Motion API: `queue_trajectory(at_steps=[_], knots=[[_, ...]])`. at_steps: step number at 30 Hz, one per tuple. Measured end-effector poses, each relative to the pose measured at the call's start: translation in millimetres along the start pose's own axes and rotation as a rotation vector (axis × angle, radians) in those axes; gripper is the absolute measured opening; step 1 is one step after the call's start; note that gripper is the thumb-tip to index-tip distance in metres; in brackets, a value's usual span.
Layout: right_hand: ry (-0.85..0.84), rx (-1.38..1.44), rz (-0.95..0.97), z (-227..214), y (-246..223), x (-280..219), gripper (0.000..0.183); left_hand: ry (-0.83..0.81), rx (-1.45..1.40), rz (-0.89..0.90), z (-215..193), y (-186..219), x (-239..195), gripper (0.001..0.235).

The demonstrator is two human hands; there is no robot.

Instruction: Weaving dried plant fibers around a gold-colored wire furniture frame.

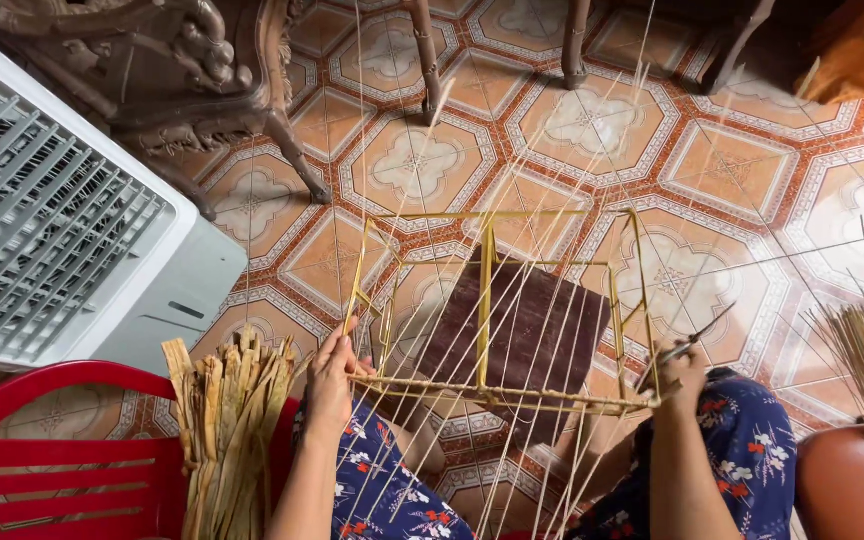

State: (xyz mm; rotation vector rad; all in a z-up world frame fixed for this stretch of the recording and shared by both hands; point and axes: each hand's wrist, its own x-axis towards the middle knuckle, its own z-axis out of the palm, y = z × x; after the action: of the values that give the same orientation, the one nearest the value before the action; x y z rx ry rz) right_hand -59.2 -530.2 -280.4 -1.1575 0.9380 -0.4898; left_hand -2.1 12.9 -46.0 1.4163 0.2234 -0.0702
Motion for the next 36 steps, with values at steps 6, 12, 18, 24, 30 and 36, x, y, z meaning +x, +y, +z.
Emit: queue_trajectory(at_steps=[6,12,18,24,30,36], knots=[[-0.222,-0.087,-0.242,-3.9,-155.4,-85.0,0.052,-0.091,-0.106,0.014,-3.8,-52.4,8.7,0.041],[-0.391,-0.323,-0.206,-5.4,-179.4,-126.9,0.054,-0.056,-0.115,-0.096,41.0,-20.8,-19.2,0.043],[-0.401,-0.691,-0.534,27.8,-209.5,-148.4,0.057,-0.051,-0.074,0.071,43.2,-43.3,-34.1,0.05],[-0.289,-0.941,-0.573,24.3,-203.7,-135.4,0.059,0.326,-0.447,-0.169,24.5,-55.3,-36.3,0.069],[-0.303,-0.932,-0.611,21.3,-201.4,-122.8,0.059,0.443,-0.47,-0.5,56.2,-111.4,-97.2,0.061],[-0.294,-0.965,-0.619,22.0,-203.3,-114.0,0.06,0.139,-0.768,-0.658,47.4,-350.2,-146.6,0.062]])
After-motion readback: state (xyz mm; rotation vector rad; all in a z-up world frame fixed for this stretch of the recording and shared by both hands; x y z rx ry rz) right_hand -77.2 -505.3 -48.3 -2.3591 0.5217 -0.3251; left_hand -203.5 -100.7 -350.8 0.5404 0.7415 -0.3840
